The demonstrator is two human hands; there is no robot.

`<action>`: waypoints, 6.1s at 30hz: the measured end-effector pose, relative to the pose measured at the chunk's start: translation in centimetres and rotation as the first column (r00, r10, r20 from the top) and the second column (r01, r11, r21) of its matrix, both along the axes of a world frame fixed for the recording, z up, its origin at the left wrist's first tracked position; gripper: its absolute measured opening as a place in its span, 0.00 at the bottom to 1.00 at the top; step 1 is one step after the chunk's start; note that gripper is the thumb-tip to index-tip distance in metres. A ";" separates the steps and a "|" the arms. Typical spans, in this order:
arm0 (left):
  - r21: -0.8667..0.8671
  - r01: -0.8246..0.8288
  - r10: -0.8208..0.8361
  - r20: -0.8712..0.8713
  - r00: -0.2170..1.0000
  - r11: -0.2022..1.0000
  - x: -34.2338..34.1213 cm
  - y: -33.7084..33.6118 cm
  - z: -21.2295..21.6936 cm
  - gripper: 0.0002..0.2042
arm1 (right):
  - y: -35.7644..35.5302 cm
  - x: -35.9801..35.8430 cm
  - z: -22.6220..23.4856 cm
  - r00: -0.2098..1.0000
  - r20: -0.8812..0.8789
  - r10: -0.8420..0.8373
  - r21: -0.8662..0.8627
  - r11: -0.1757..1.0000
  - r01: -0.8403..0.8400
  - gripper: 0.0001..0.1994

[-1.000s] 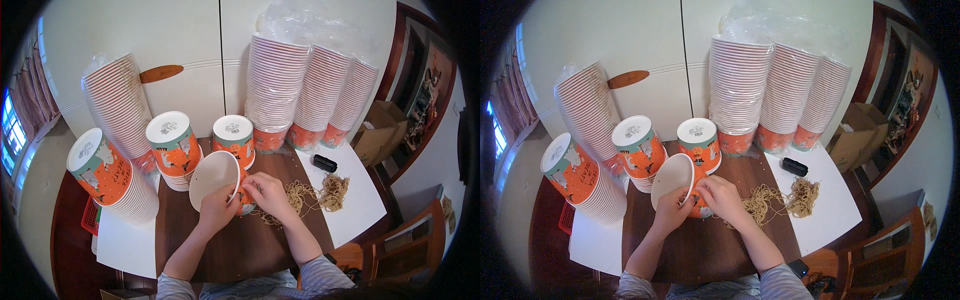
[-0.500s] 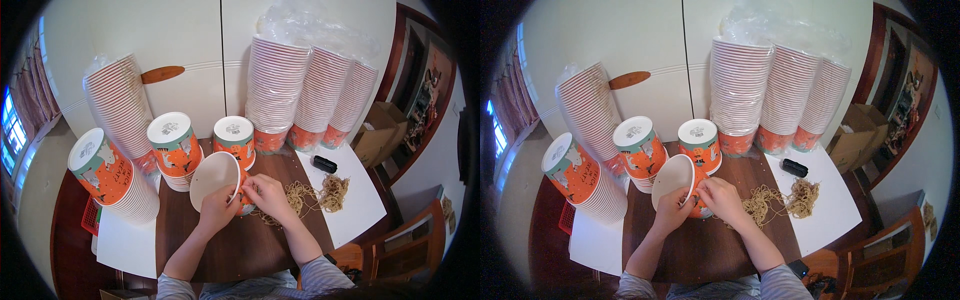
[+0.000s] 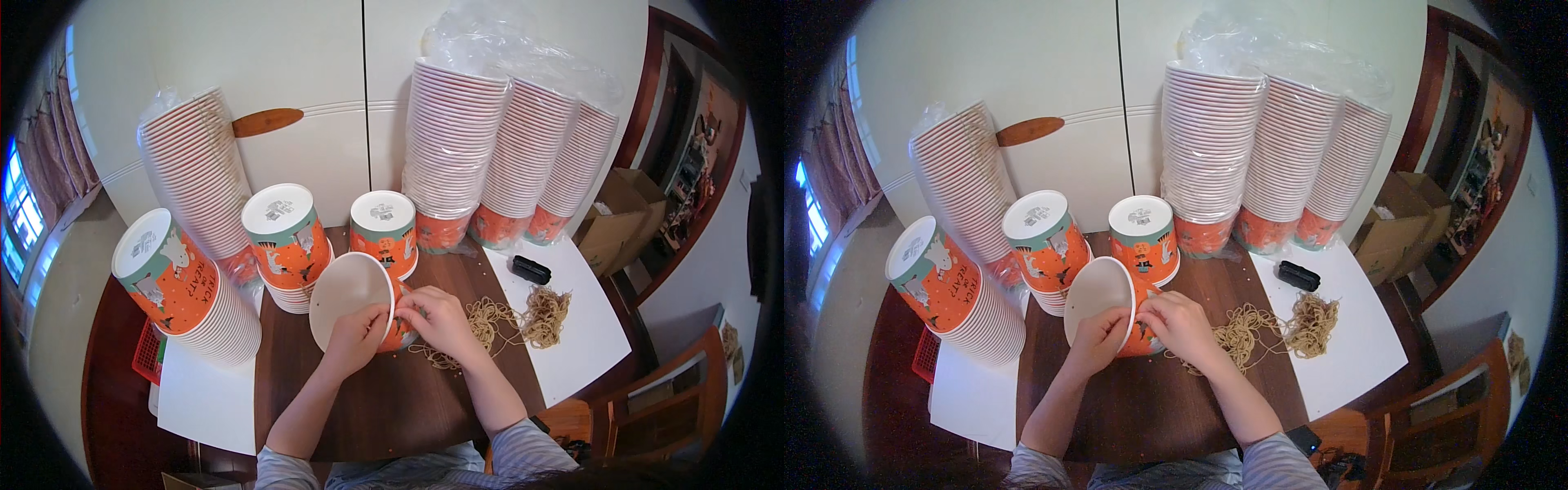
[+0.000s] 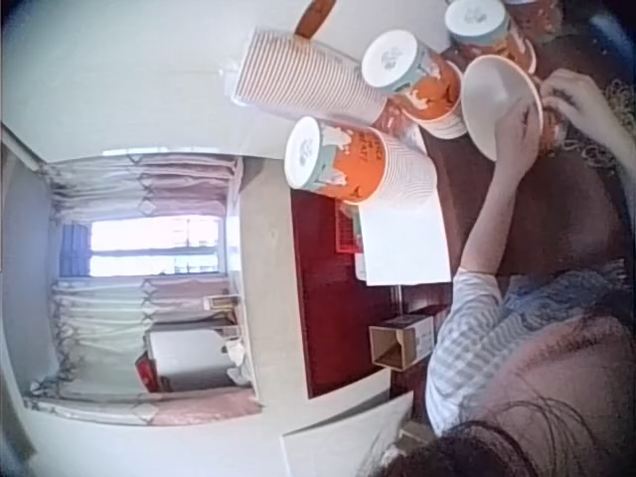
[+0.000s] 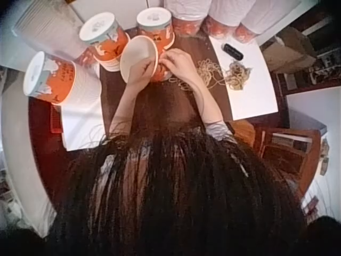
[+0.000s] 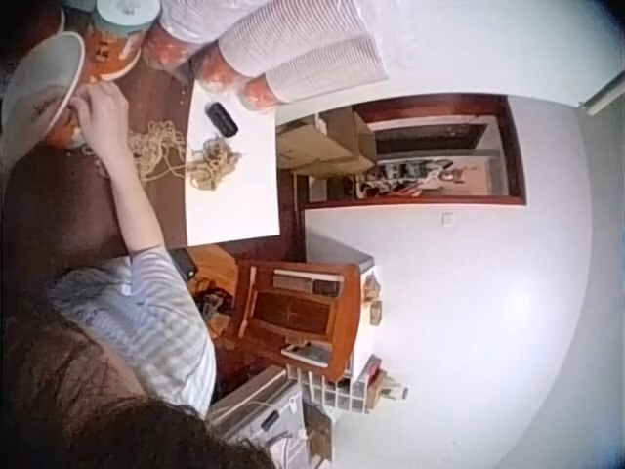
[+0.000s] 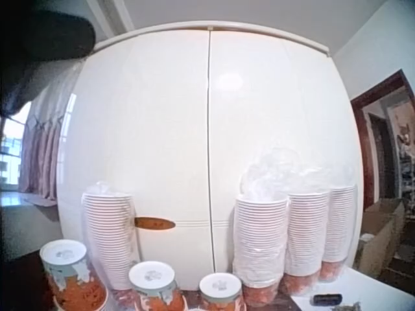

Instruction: Organizing and preparing stacks of paper bowls using rubber bands at a workstation.

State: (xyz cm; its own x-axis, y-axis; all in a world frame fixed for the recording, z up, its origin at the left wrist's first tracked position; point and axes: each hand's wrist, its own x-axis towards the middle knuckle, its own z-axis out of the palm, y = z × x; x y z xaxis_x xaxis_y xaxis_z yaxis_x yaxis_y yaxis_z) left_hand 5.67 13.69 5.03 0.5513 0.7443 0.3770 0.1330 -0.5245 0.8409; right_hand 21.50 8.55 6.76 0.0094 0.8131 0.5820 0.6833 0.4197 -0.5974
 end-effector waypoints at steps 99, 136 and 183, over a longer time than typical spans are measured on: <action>-0.532 0.545 -0.460 0.297 0.837 0.648 -1.5 -0.4 1.3 0.05 | -3.3 0.9 2.7 0.953 -0.031 0.302 -0.221 0.928 -0.301 0.08; -0.428 0.370 -0.355 0.117 0.927 0.825 -1.8 -0.1 1.0 0.06 | -3.9 -0.6 2.5 0.895 0.378 0.236 -0.179 0.967 -0.179 0.04; 0.091 0.051 -0.017 -0.340 0.940 0.995 -2.1 -1.5 2.2 0.06 | -2.2 -0.3 0.9 0.898 -0.410 0.158 -0.414 0.846 -0.337 0.10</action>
State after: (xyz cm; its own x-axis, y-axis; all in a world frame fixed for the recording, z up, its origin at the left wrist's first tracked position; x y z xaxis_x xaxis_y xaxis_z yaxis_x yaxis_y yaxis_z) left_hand 3.61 12.23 7.23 0.6831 0.6921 0.2333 0.3811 -0.6103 0.6945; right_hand 21.20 6.36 7.66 -0.1021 0.9859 0.1327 0.3041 0.1579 -0.9395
